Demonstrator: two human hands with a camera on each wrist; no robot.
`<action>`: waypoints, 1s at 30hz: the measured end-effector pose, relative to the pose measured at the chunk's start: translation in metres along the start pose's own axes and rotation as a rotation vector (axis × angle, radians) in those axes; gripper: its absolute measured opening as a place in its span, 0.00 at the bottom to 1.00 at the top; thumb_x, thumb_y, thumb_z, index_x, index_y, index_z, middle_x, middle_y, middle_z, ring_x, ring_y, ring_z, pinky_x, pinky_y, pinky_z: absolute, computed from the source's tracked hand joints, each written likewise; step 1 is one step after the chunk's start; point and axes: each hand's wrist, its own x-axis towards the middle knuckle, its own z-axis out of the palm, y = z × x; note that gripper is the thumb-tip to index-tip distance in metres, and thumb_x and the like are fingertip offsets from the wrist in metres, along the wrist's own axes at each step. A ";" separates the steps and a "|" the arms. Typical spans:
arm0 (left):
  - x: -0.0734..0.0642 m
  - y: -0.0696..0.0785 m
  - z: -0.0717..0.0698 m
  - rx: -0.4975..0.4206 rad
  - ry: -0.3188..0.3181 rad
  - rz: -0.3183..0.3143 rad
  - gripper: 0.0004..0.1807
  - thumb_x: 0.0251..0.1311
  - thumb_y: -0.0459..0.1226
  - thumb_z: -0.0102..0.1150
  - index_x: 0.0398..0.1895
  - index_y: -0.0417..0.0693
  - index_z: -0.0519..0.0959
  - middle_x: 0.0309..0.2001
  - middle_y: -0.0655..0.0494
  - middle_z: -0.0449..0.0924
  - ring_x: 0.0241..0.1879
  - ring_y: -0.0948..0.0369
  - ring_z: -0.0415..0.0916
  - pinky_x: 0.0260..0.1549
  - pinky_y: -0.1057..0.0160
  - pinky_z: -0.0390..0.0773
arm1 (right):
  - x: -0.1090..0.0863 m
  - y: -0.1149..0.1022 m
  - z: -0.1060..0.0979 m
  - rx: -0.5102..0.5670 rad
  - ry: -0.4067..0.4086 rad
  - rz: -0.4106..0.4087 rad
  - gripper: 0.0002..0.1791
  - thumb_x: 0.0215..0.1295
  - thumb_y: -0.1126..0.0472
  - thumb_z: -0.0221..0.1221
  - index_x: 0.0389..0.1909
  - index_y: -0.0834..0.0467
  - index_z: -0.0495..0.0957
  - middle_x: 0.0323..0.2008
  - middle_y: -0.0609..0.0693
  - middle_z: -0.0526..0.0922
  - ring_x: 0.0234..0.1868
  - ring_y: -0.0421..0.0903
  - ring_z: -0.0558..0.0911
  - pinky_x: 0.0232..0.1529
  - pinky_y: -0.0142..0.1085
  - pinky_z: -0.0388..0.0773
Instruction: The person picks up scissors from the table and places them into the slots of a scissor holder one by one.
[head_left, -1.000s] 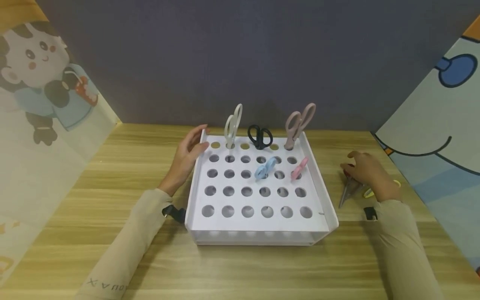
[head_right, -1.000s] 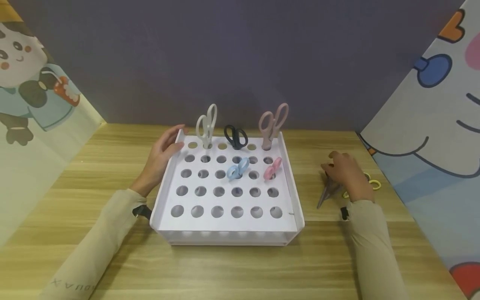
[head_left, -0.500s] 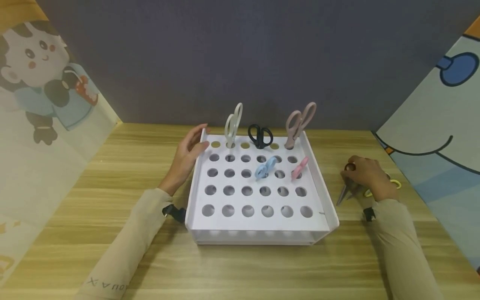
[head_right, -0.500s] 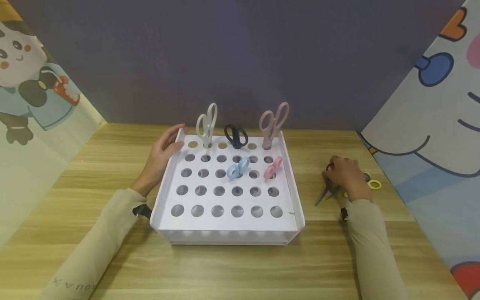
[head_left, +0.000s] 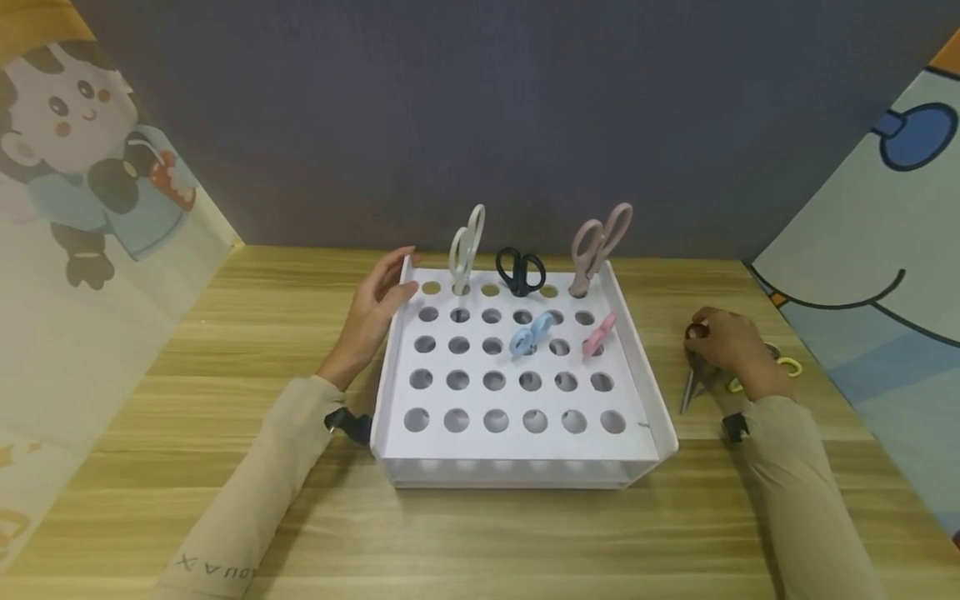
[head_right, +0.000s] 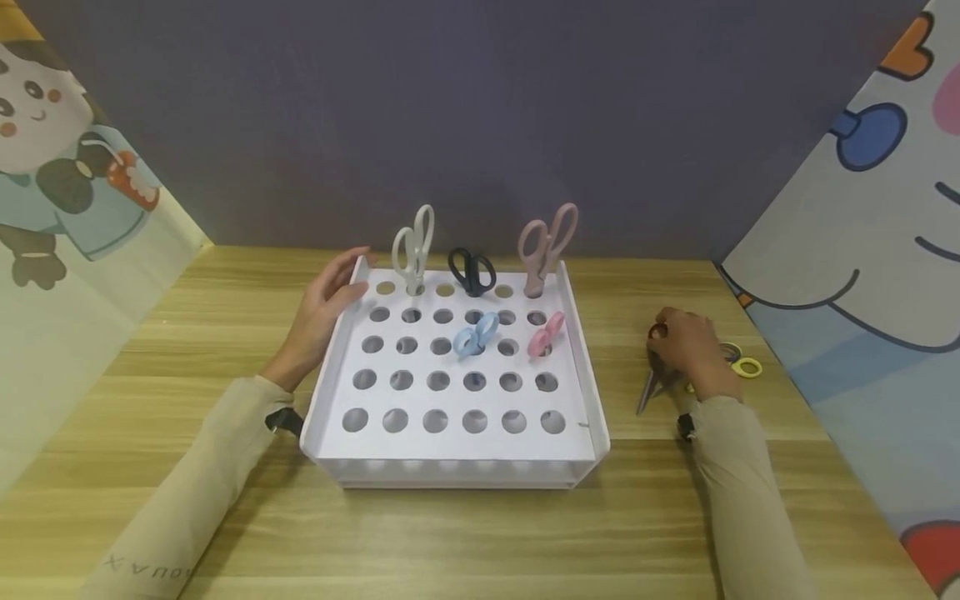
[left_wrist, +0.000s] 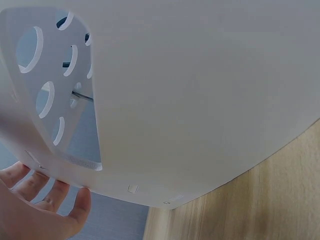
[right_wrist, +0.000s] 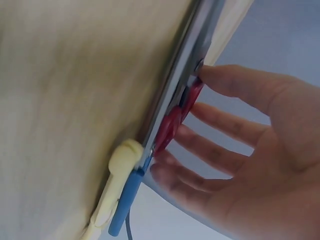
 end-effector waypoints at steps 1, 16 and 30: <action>0.000 0.000 0.000 0.000 0.003 0.000 0.27 0.69 0.31 0.52 0.71 0.39 0.65 0.69 0.39 0.68 0.71 0.54 0.63 0.71 0.55 0.63 | 0.001 -0.001 0.000 0.008 0.001 0.001 0.24 0.66 0.60 0.59 0.53 0.76 0.72 0.45 0.72 0.81 0.48 0.75 0.76 0.52 0.67 0.70; 0.000 -0.001 0.000 0.002 0.000 -0.002 0.28 0.69 0.31 0.51 0.71 0.37 0.64 0.69 0.37 0.67 0.71 0.51 0.62 0.71 0.54 0.62 | 0.004 -0.001 0.002 0.031 0.027 -0.024 0.22 0.61 0.60 0.62 0.48 0.75 0.75 0.37 0.69 0.82 0.40 0.69 0.79 0.44 0.64 0.74; 0.000 -0.001 -0.001 -0.009 0.001 0.002 0.27 0.69 0.31 0.51 0.71 0.39 0.65 0.69 0.35 0.67 0.71 0.50 0.63 0.70 0.55 0.63 | 0.002 -0.011 -0.005 0.039 0.101 -0.038 0.17 0.59 0.59 0.64 0.38 0.71 0.78 0.31 0.63 0.80 0.33 0.59 0.78 0.34 0.54 0.75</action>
